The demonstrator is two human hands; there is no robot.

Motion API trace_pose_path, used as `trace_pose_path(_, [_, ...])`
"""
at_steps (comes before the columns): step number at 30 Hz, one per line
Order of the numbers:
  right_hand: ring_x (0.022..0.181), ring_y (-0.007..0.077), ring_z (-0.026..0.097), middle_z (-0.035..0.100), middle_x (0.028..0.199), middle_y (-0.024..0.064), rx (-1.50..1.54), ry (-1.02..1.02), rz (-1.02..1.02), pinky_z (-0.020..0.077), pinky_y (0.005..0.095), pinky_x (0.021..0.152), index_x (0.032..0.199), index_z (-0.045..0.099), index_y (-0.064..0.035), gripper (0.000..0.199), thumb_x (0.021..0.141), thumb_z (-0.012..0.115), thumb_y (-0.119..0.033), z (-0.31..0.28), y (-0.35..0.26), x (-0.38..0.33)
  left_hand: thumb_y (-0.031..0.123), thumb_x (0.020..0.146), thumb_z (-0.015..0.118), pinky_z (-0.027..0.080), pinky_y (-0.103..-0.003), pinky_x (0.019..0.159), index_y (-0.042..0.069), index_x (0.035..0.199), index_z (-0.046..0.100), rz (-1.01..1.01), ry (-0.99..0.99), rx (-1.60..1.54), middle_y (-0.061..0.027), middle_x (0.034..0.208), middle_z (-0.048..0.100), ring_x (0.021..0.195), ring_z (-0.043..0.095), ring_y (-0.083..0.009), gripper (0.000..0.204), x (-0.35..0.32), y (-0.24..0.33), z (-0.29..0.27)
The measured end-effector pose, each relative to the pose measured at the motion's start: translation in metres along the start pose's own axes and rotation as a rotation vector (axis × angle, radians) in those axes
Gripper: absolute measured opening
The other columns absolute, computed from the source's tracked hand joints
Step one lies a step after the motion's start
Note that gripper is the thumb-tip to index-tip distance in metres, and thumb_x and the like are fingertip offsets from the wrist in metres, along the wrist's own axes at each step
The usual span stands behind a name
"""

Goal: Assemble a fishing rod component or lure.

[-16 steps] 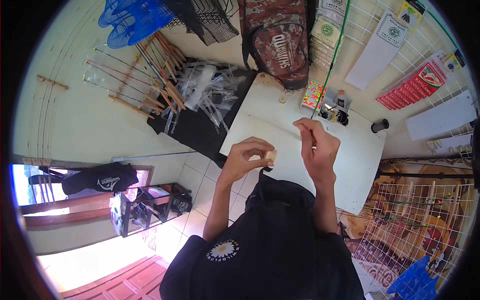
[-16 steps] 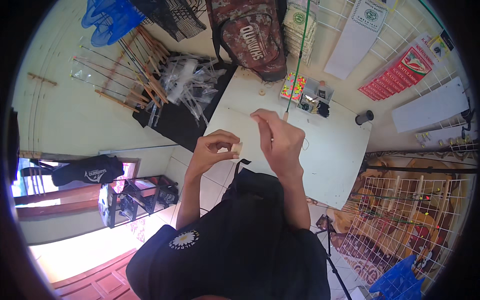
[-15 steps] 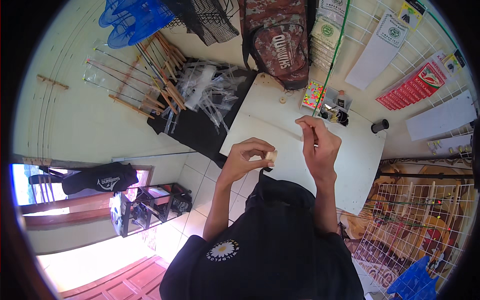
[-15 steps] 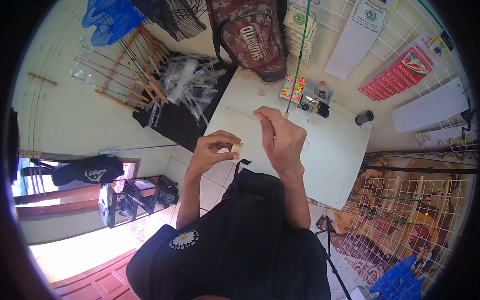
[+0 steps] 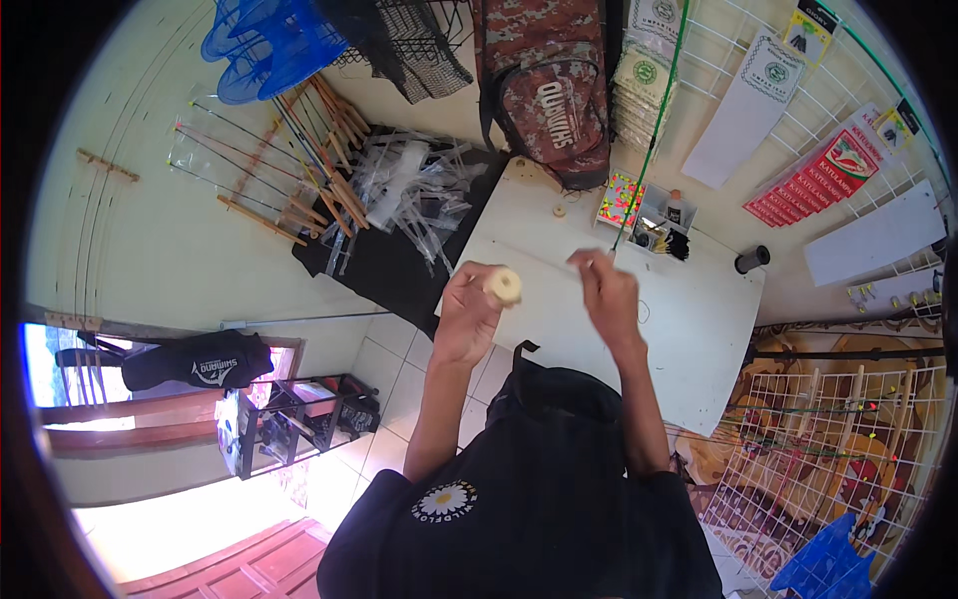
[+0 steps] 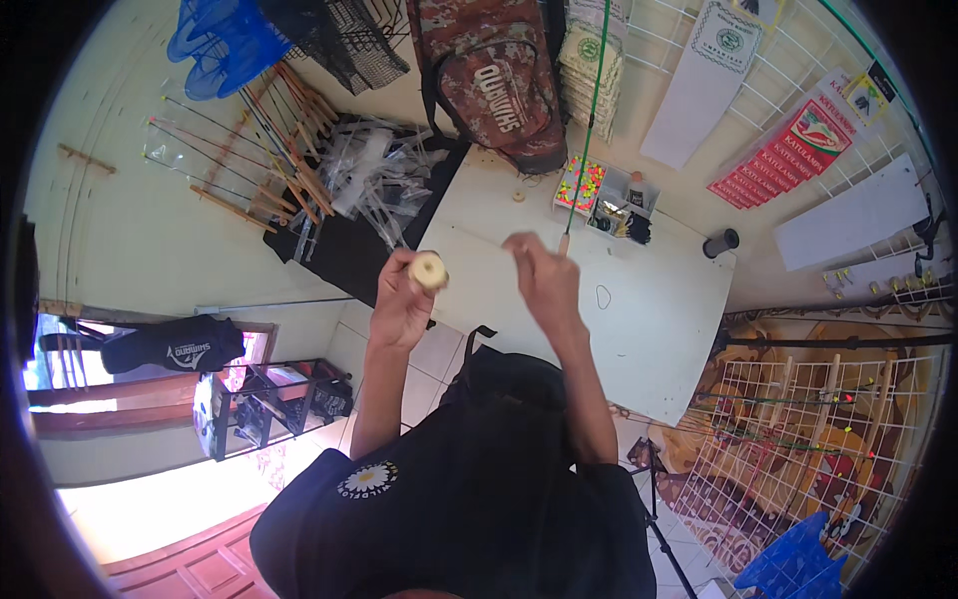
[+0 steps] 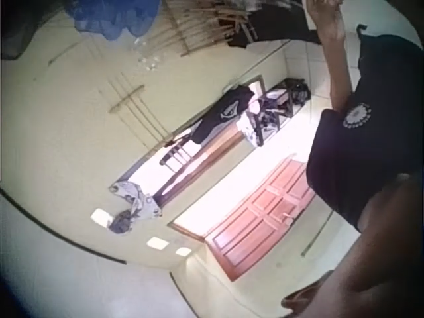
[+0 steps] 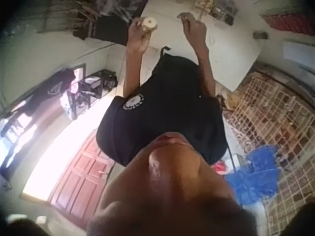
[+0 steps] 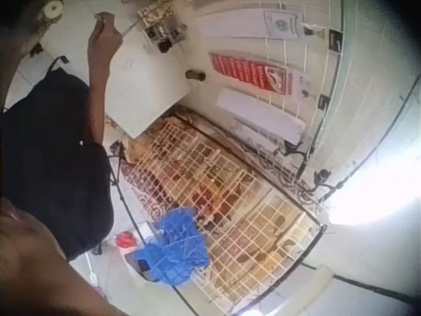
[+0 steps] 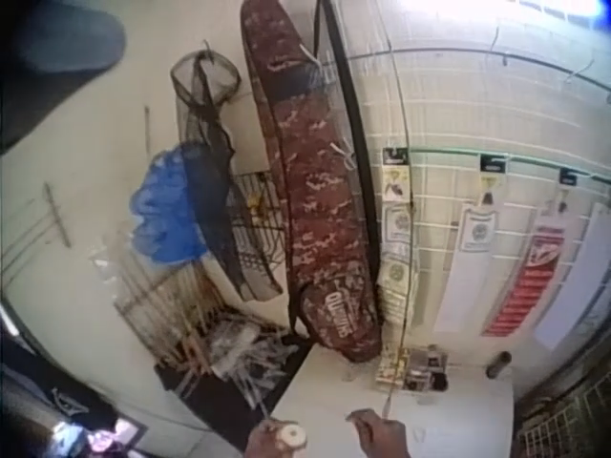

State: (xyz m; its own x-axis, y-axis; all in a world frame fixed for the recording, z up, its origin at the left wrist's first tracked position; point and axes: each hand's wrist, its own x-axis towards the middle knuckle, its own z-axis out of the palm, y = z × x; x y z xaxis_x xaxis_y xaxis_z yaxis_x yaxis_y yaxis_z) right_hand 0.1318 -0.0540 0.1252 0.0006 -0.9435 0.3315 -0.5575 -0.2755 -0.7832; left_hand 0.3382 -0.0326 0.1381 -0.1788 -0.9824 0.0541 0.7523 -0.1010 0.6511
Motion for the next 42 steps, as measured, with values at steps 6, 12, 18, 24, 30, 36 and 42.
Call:
trace_pose_path(6, [0.045, 0.023, 0.056, 0.06, 0.061, 0.009, 0.117, -0.179, -0.073, 0.0404, 0.0322, 0.045, 0.096, 0.063, -0.0074, 0.005, 0.091, 0.061, -0.008, 0.014, -0.007, -0.063, 0.002, 0.084, 0.069, 0.052, -0.031, 0.084, -0.003, 0.104, 0.058, 0.057, 0.456, 0.214, -0.0093, 0.094, 0.063, 0.084, 0.063, -0.0172, 0.023, 0.01, -0.023, -0.017])
trace_pose_path(12, [0.043, 0.0205, 0.055, 0.06, 0.059, 0.009, 0.198, -0.178, -0.118, 0.039, 0.0305, 0.044, 0.098, 0.063, -0.0058, 0.008, 0.09, 0.061, -0.006, 0.0, -0.028, -0.062, -0.003, 0.084, 0.067, 0.049, -0.025, 0.079, -0.005, 0.107, 0.062, 0.013, 0.21, 0.767, -0.0099, 0.095, 0.065, 0.082, 0.062, -0.0133, 0.024, -0.005, -0.052, -0.01])
trace_pose_path(18, [0.044, 0.0255, 0.055, 0.055, 0.055, 0.0102, 0.24, -0.133, 0.127, 0.0377, 0.0337, 0.044, 0.096, 0.062, -0.0071, 0.006, 0.092, 0.059, -0.01, -0.012, -0.009, -0.045, 0.002, 0.085, 0.066, 0.05, -0.028, 0.078, -0.006, 0.109, 0.065, -0.349, -0.038, 0.57, -0.0099, 0.102, 0.065, 0.093, 0.061, -0.014, 0.025, -0.024, -0.039, -0.015])
trace_pose_path(24, [0.057, 0.0346, 0.061, 0.061, 0.063, 0.0139, -0.047, -0.268, -0.078, 0.0469, 0.0431, 0.052, 0.096, 0.057, -0.0071, 0.009, 0.092, 0.057, -0.014, 0.014, -0.012, -0.077, 0.007, 0.089, 0.066, 0.05, -0.025, 0.076, -0.004, 0.113, 0.062, -0.238, 0.21, 0.092, -0.0107, 0.103, 0.066, 0.088, 0.062, -0.0135, 0.027, -0.026, -0.043, -0.015])
trace_pose_path(30, [0.064, 0.0337, 0.063, 0.064, 0.071, 0.0129, -0.063, -0.331, -0.069, 0.0473, 0.0442, 0.054, 0.096, 0.055, -0.0074, 0.01, 0.093, 0.054, -0.017, -0.002, -0.029, -0.073, 0.0, 0.089, 0.063, 0.047, -0.027, 0.075, -0.005, 0.109, 0.064, -0.216, 0.218, 0.633, -0.0093, 0.096, 0.066, 0.086, 0.06, -0.0135, 0.021, -0.038, -0.052, -0.019])
trace_pose_path(36, [0.065, 0.0336, 0.063, 0.064, 0.076, 0.0115, -0.064, -0.266, -0.036, 0.0471, 0.0435, 0.054, 0.091, 0.053, -0.0067, 0.009, 0.093, 0.05, -0.014, 0.001, -0.018, -0.068, 0.002, 0.09, 0.061, 0.048, -0.025, 0.073, -0.005, 0.109, 0.063, -0.399, 0.073, 0.155, -0.0103, 0.101, 0.065, 0.084, 0.061, -0.0142, 0.02, -0.039, -0.033, -0.016])
trace_pose_path(42, [0.064, 0.0328, 0.063, 0.063, 0.071, 0.0123, -0.123, -0.401, -0.121, 0.0488, 0.0434, 0.056, 0.089, 0.054, -0.0051, 0.013, 0.09, 0.055, -0.018, 0.008, -0.032, -0.079, 0.004, 0.088, 0.067, 0.048, -0.023, 0.07, -0.004, 0.111, 0.062, -0.169, 0.227, 0.579, -0.0072, 0.093, 0.064, 0.081, 0.06, -0.0101, 0.025, -0.031, -0.05, -0.012])
